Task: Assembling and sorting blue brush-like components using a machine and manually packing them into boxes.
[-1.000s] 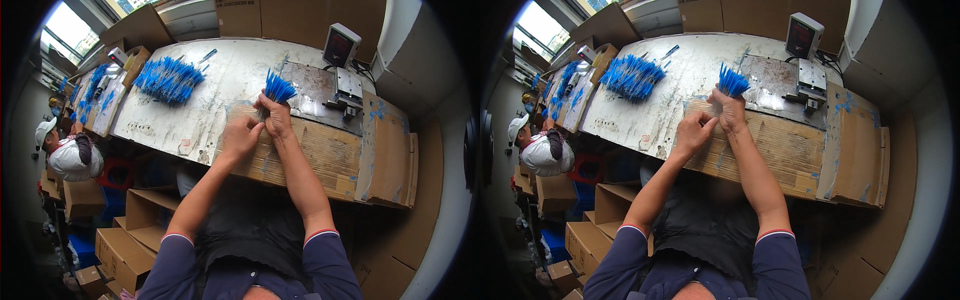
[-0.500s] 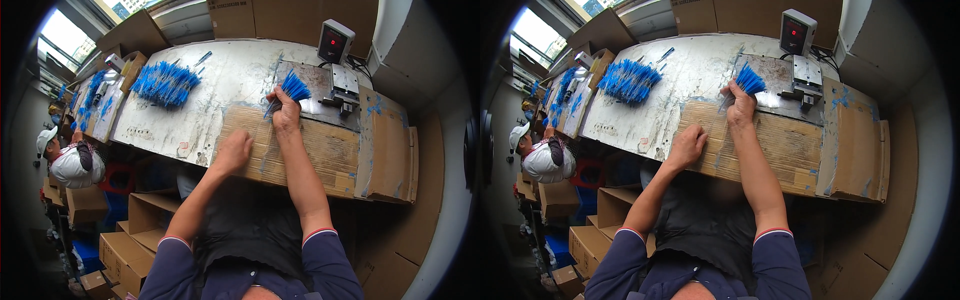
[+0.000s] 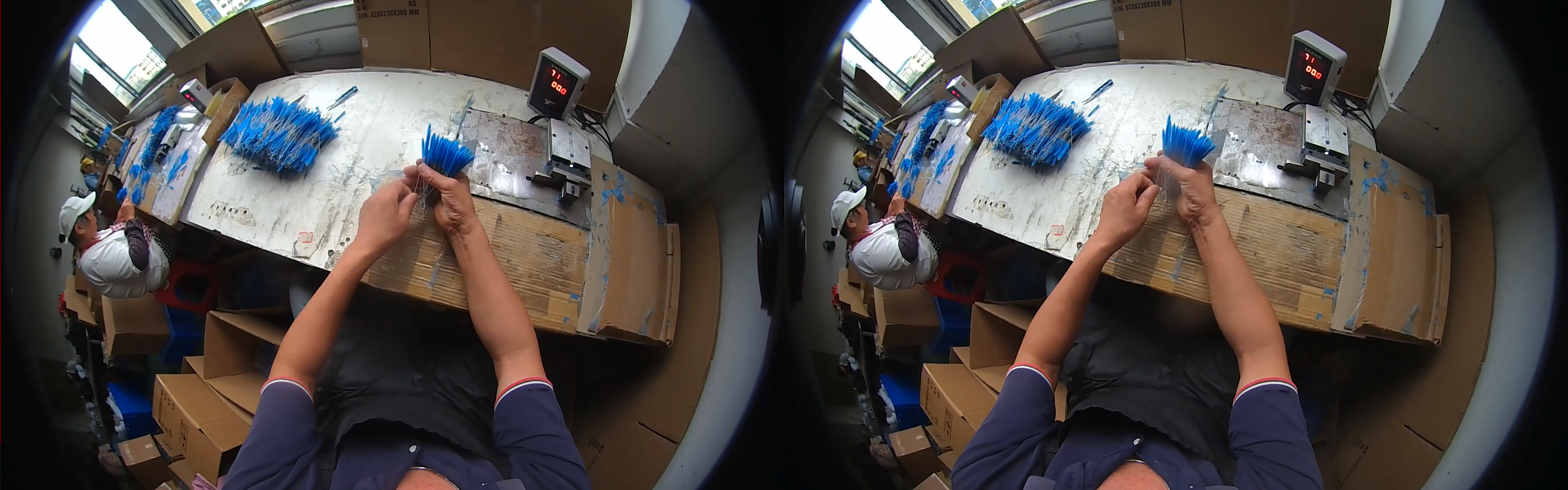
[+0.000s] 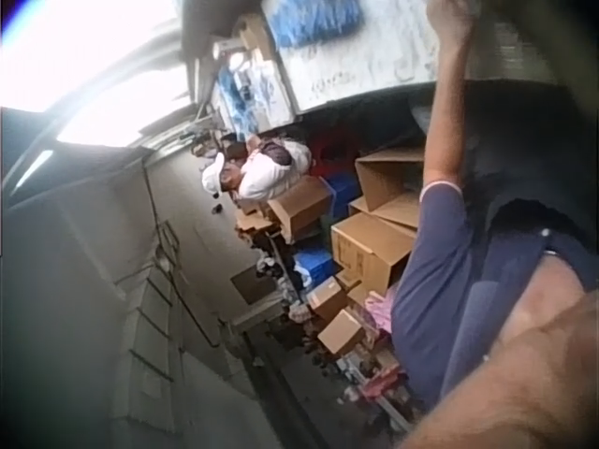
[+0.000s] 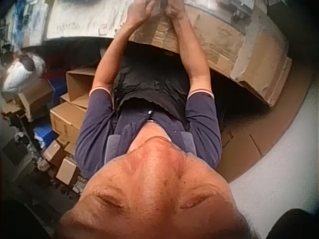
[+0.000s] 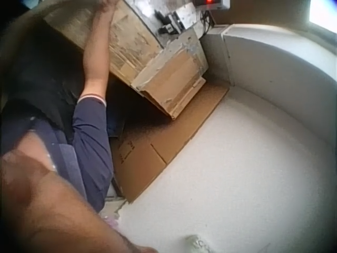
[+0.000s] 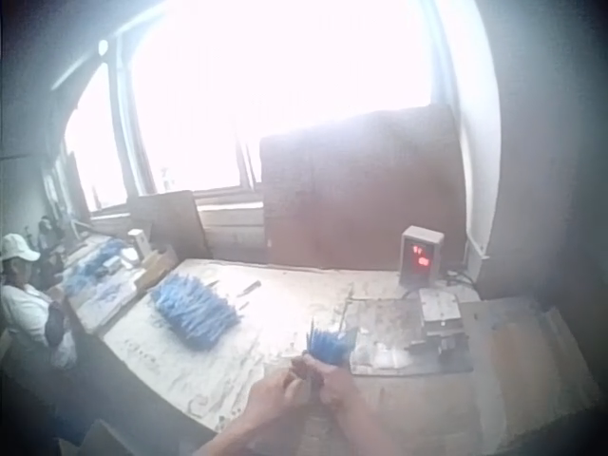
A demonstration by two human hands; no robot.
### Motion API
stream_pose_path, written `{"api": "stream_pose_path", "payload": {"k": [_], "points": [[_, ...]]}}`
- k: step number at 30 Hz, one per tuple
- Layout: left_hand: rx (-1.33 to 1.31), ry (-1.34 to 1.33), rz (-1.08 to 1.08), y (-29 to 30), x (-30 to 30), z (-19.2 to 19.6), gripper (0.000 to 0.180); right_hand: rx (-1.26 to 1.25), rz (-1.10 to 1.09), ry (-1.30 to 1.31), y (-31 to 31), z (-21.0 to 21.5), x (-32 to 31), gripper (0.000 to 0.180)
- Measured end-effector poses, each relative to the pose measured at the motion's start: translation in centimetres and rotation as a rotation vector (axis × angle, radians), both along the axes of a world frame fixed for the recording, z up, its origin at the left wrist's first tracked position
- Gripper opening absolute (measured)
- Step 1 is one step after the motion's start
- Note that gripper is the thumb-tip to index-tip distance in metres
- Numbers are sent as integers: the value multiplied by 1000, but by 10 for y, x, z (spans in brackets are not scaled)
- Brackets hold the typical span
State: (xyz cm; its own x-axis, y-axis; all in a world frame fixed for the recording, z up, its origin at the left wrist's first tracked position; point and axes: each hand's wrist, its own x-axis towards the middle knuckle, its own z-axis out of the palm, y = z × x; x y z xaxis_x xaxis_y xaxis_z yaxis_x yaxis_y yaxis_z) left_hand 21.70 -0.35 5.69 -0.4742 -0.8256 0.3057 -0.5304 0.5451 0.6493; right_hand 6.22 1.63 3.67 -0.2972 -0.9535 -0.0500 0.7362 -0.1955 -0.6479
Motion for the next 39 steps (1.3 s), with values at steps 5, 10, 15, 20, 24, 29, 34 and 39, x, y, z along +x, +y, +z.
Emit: {"api": "stream_pose_path", "payload": {"k": [5, 10, 15, 20, 24, 29, 34, 39], "points": [[68, 52, 44, -7, -6, 8, 25, -32, -96, 149, -1, 0, -5, 22], [151, 546, -105, -32, -6, 34, 48, -134, -111, 466, -6, -6, 1, 23], [260, 481, -241, -24, -15, 45, 58, -22, 62, 492, 2, 7, 7, 27], [258, 607, -362, -23, -14, 68, 53, -89, 39, 520, 5, 11, 0, 18], [43, 376, -270, -18, -10, 58, 53, 15, 110, 740, 2, 9, -2, 19], [-268, 247, -244, -9, -11, 60, 50, -88, 70, 610, 2, -6, -5, 21], [-409, 47, -318, -13, -7, 55, 51, -75, 42, 681, -5, -15, -7, 23], [-354, 284, -237, -9, 1, 54, 44, -41, 39, 659, 0, 0, 2, 16]]}}
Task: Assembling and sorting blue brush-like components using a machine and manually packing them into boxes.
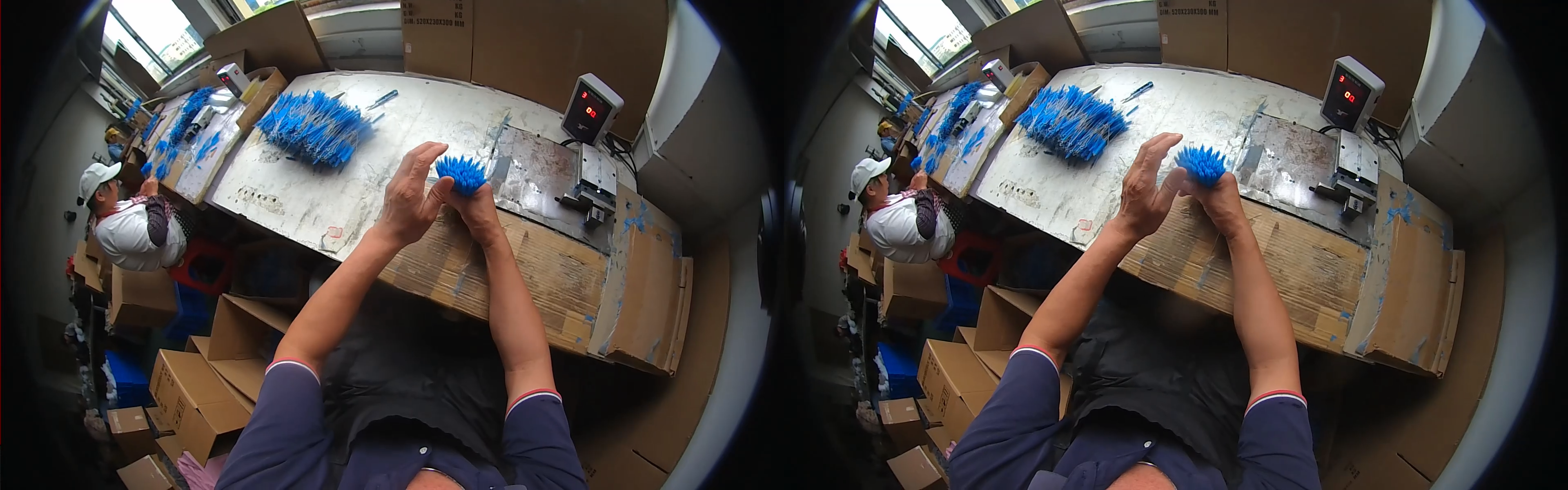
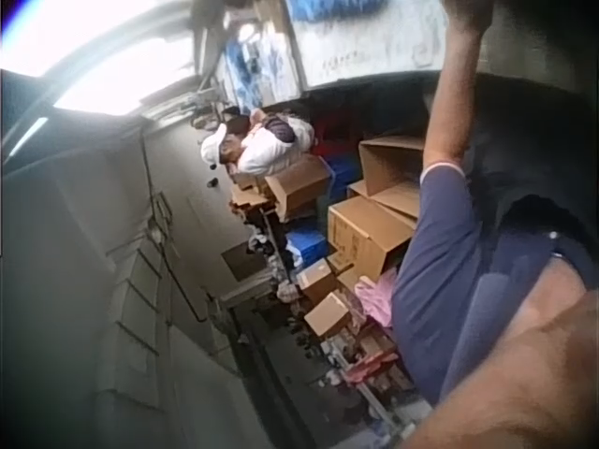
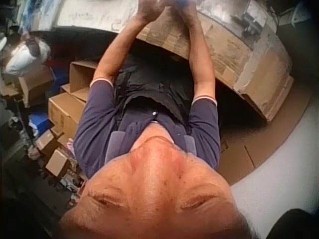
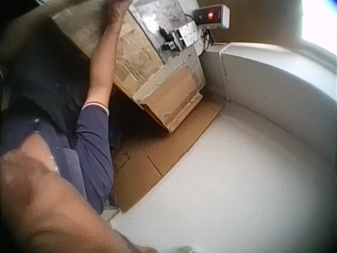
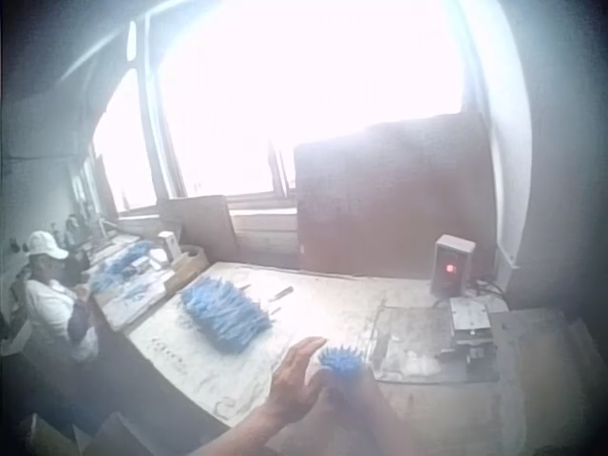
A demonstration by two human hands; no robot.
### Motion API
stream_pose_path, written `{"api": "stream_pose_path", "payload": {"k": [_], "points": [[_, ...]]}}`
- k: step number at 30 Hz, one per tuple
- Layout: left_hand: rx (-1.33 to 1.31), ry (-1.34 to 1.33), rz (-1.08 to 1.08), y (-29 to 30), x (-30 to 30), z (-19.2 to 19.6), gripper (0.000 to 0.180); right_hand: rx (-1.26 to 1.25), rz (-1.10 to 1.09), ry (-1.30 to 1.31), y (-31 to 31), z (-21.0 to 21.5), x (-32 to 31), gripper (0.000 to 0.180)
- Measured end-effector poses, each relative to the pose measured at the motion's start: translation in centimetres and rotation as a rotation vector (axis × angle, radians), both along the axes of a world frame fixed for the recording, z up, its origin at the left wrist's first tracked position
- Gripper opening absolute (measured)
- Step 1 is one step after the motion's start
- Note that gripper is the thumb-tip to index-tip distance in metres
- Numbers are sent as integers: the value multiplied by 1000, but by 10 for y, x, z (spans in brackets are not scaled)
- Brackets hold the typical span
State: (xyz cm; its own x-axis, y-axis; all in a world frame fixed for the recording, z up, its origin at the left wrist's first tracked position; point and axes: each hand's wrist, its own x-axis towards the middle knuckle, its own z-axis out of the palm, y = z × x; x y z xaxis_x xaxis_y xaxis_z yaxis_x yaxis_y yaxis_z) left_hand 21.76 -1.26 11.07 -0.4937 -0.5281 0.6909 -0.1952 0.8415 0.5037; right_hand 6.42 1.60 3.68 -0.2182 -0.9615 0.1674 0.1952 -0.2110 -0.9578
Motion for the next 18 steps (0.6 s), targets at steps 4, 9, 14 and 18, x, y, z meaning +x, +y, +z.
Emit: {"api": "stream_pose_path", "payload": {"k": [4, 9, 14, 18], "points": [[73, -87, 375, -53, 43, -42, 35, -92, -162, -146, -10, -13, 1, 9], [-19, -301, 698, -127, 96, -58, 35, -42, -118, -41, -22, -32, 6, 8], [-206, -597, 829, -153, 91, -53, 43, -132, -189, -36, -21, -38, 10, 4], [-335, -844, 888, -154, 81, -55, 46, -54, -139, -23, -24, -40, 11, 8]]}}
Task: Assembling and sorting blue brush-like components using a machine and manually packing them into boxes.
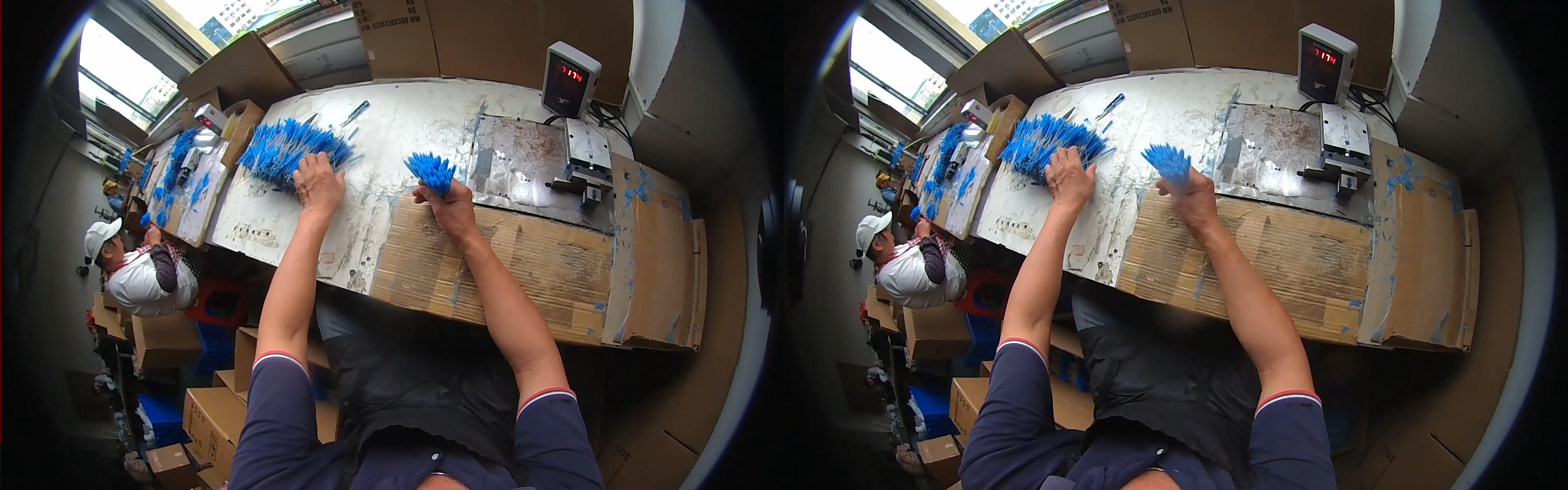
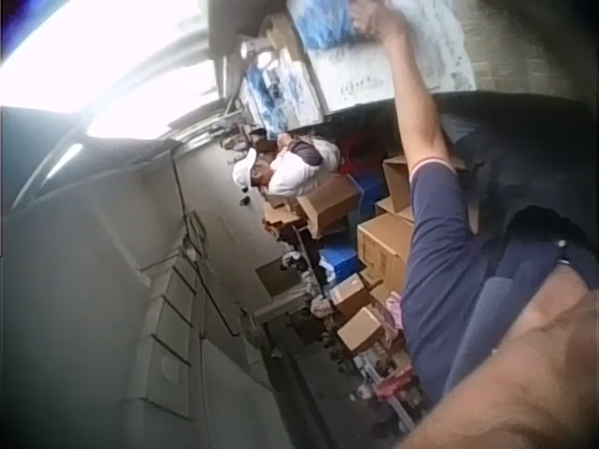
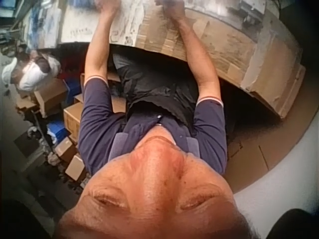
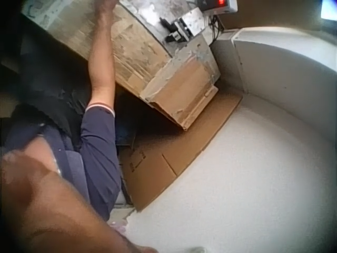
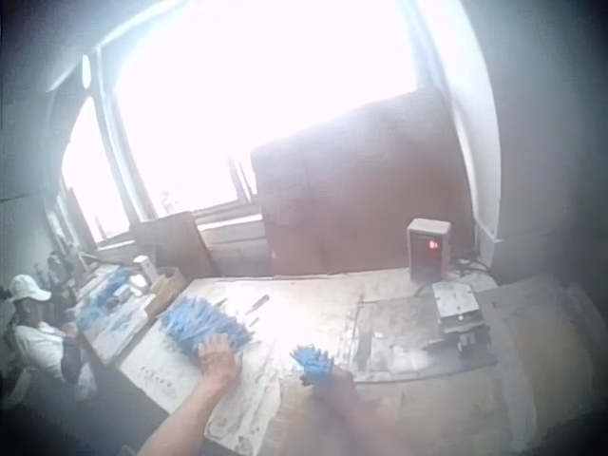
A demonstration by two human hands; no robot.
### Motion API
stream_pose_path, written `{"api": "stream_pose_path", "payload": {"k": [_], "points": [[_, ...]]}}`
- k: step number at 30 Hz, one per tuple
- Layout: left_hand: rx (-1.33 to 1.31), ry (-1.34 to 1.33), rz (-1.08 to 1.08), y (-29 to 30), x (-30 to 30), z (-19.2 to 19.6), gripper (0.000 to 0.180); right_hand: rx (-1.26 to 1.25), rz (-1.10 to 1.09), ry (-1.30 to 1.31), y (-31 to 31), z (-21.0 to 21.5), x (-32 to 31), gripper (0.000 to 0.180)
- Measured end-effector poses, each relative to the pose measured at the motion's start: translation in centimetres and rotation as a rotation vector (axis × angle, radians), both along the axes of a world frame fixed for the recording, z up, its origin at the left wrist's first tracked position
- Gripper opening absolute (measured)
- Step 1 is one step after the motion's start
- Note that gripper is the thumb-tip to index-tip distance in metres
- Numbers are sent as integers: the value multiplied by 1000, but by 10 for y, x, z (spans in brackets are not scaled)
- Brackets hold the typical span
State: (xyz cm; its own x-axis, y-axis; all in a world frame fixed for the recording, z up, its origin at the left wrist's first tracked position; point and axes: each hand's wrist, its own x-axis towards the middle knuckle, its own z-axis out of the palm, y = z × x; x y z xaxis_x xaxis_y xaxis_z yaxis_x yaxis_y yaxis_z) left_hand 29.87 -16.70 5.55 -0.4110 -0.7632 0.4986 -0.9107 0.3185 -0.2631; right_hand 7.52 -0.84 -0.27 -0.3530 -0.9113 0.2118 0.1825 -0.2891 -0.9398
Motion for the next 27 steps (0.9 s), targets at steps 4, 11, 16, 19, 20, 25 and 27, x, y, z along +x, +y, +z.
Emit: {"api": "stream_pose_path", "payload": {"k": [4, 11, 16, 19, 20, 25, 27], "points": [[-16, -101, 14, -15, 5, 1, 37, 54, -10, -63, 0, 9, 3, 8], [-52, -53, 64, -26, 2, -7, 25, 100, 15, -98, -3, 12, 0, 8], [-93, -134, -45, -24, -4, -9, 15, 94, 12, -111, 0, 9, -1, 8], [-85, -145, -19, -35, -1, -7, 15, 84, 19, -110, 2, 10, 1, 8], [-92, -148, -20, -38, 1, -7, 15, 78, 24, -106, 2, 11, 1, 7], [-84, -194, -37, -37, -6, -8, 11, 98, 25, -133, 2, 13, 1, 8], [-65, -153, -35, -36, -8, -5, 12, 113, 22, -130, 3, 15, 0, 10]]}}
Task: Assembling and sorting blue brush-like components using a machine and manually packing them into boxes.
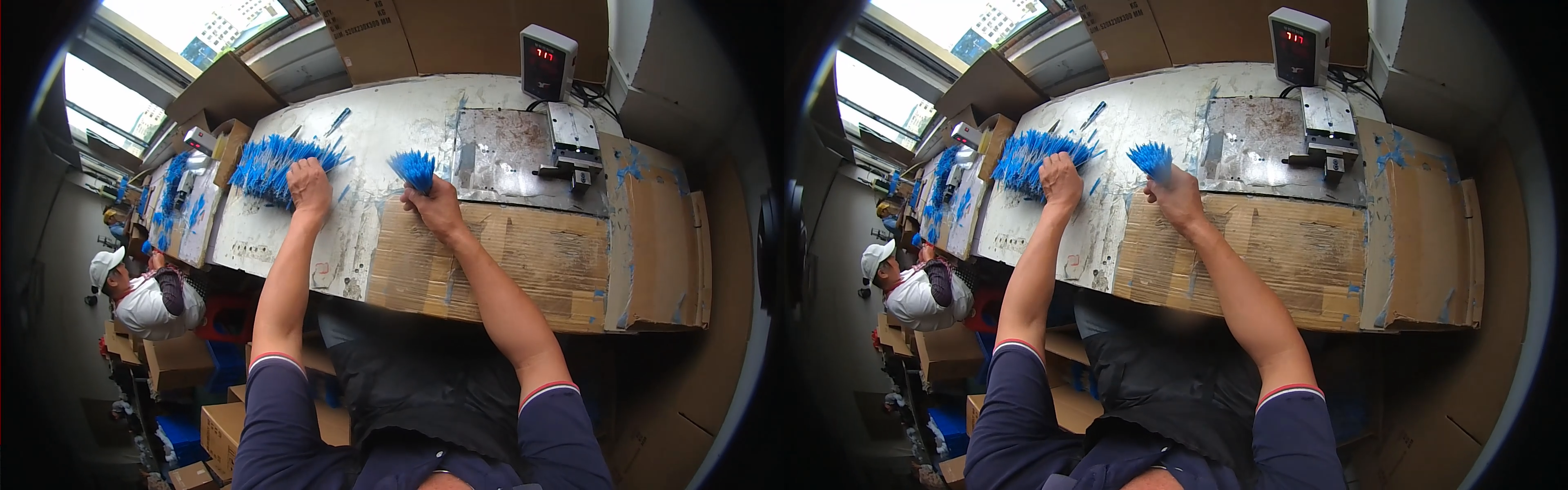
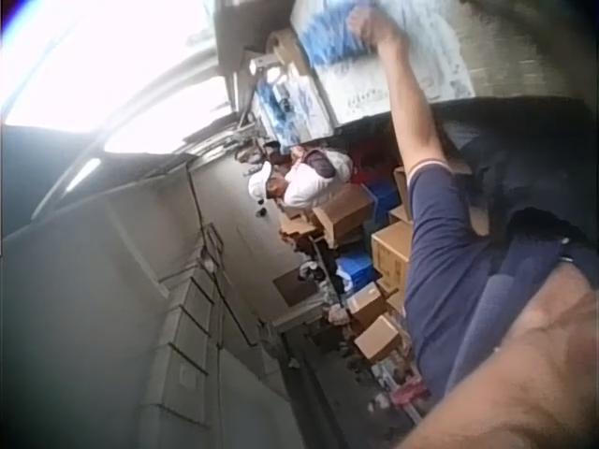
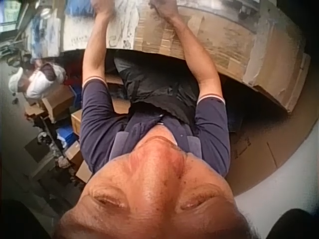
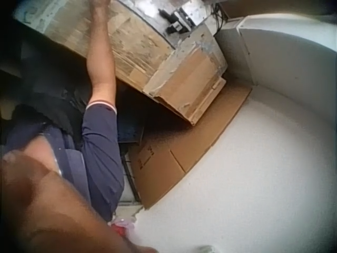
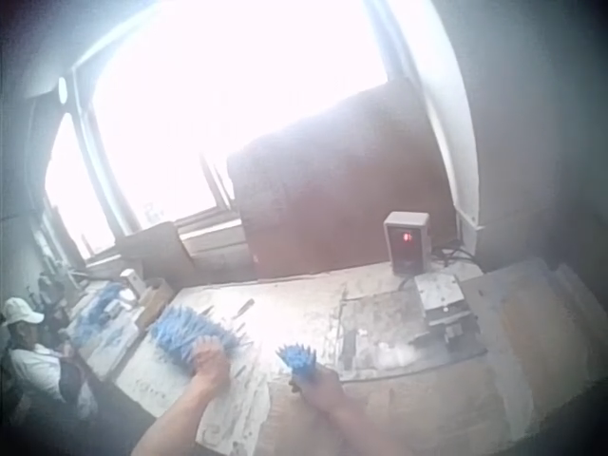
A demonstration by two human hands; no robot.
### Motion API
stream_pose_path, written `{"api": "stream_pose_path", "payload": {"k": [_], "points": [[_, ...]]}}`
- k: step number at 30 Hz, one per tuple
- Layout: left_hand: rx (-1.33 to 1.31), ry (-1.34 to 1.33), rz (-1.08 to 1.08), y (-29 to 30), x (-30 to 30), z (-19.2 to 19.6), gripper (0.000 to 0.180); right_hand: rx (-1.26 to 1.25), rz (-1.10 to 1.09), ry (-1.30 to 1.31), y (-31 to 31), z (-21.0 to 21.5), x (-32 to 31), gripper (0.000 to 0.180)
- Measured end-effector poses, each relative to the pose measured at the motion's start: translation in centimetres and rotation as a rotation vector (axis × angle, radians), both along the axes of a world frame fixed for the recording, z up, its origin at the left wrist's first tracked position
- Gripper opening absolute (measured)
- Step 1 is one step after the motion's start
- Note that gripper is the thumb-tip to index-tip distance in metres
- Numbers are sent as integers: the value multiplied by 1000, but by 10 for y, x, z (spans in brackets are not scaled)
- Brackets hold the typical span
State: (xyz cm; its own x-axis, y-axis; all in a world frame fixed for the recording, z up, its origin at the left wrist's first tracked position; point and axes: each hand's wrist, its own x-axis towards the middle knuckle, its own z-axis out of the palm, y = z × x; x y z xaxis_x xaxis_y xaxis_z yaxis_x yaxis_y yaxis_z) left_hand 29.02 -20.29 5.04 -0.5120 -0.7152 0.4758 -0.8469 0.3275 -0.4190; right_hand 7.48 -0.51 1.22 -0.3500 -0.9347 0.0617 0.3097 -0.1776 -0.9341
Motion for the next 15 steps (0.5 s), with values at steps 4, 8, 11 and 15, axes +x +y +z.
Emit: {"api": "stream_pose_path", "payload": {"k": [4, 8, 11, 15], "points": [[139, 171, 34, -3, 6, 19, 19, -21, -4, -20, -1, 2, 2, 9], [234, 266, 33, 4, 4, 42, 35, -24, -26, -20, -5, -7, -2, 7], [290, 220, 57, 7, 8, 63, 37, -15, -34, -4, -5, -5, 0, 7], [274, 366, -68, 21, 0, 77, 32, -17, -42, -16, -4, -4, 0, 6]]}}
